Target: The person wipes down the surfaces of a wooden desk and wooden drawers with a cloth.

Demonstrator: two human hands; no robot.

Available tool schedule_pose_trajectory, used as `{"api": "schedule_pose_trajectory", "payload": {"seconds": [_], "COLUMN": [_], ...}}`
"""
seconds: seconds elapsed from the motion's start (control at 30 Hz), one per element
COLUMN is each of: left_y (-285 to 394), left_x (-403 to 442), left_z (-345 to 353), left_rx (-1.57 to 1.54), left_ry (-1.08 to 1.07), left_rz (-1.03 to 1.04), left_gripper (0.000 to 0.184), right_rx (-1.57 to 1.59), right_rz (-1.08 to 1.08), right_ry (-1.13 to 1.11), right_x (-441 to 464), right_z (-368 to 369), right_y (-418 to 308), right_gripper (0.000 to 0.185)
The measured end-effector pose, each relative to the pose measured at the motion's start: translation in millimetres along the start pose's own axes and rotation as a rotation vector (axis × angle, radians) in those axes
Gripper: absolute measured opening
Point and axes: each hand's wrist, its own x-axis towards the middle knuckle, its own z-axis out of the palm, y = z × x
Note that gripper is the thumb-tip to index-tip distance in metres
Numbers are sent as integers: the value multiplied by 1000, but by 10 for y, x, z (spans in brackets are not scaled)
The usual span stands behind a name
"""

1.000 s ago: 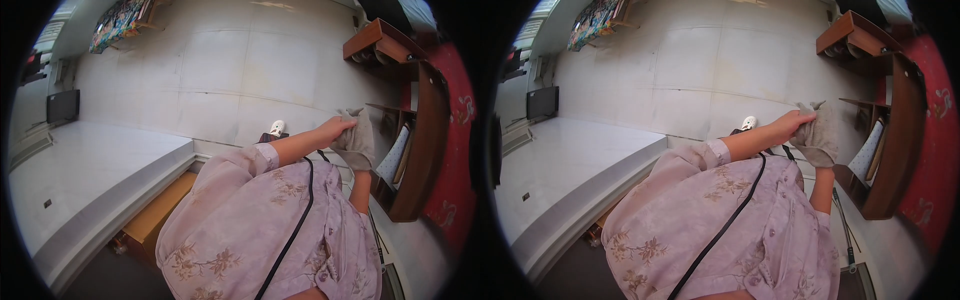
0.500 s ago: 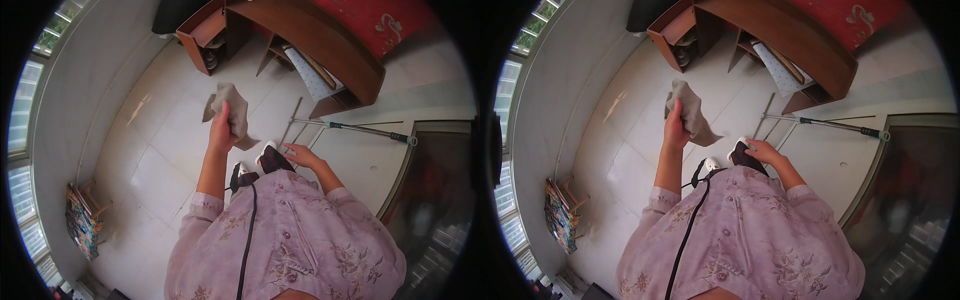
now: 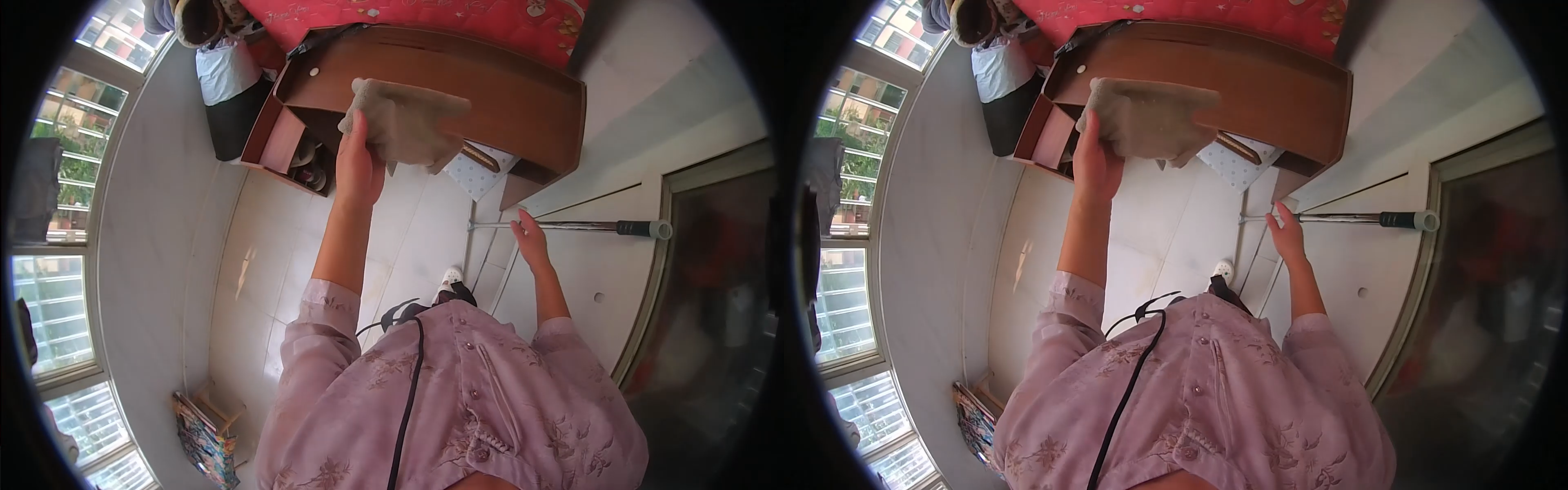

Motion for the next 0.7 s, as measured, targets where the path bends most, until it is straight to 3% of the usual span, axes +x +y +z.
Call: {"api": "schedule_pose_trajectory", "payload": {"seconds": [0.1,0.2,0.27,0.3,0.37,0.4,0.47,0.53,0.6,0.67,0.7], "left_y": [-143,-387,-552,-677,-941,-1090,-1479,-1995,-2362,-2689,-3001], "left_x": [444,944,1268,1404,1631,1627,1659,1673,1845,2031,2088], "left_z": [-14,-263,-595,-847,-1321,-1365,-1292,-1224,-1007,-597,-478], "left_rx": [-28,75,824,821,1725,1725,1601,1793,1953,2004,1944], "left_ry": [-85,-35,-2,-1,44,29,-34,-224,-107,46,-65], "left_rz": [9,-1,-455,-476,-348,-370,30,161,-12,10,173], "left_gripper": [40,42,44,44,48,48,55,65,69,74,73], "right_rx": [136,173,114,61,32,11,-54,-126,-262,-491,-588], "right_rz": [98,99,129,138,168,186,220,308,324,328,320], "right_ry": [184,351,377,402,436,477,496,452,468,482,483], "right_x": [311,597,719,788,971,1025,1218,1351,1506,1583,1598], "right_z": [-311,-549,-696,-761,-841,-857,-894,-885,-856,-879,-923], "right_y": [87,220,150,132,179,204,163,124,58,61,121], "right_gripper": [44,47,48,49,50,50,52,54,52,46,42]}}
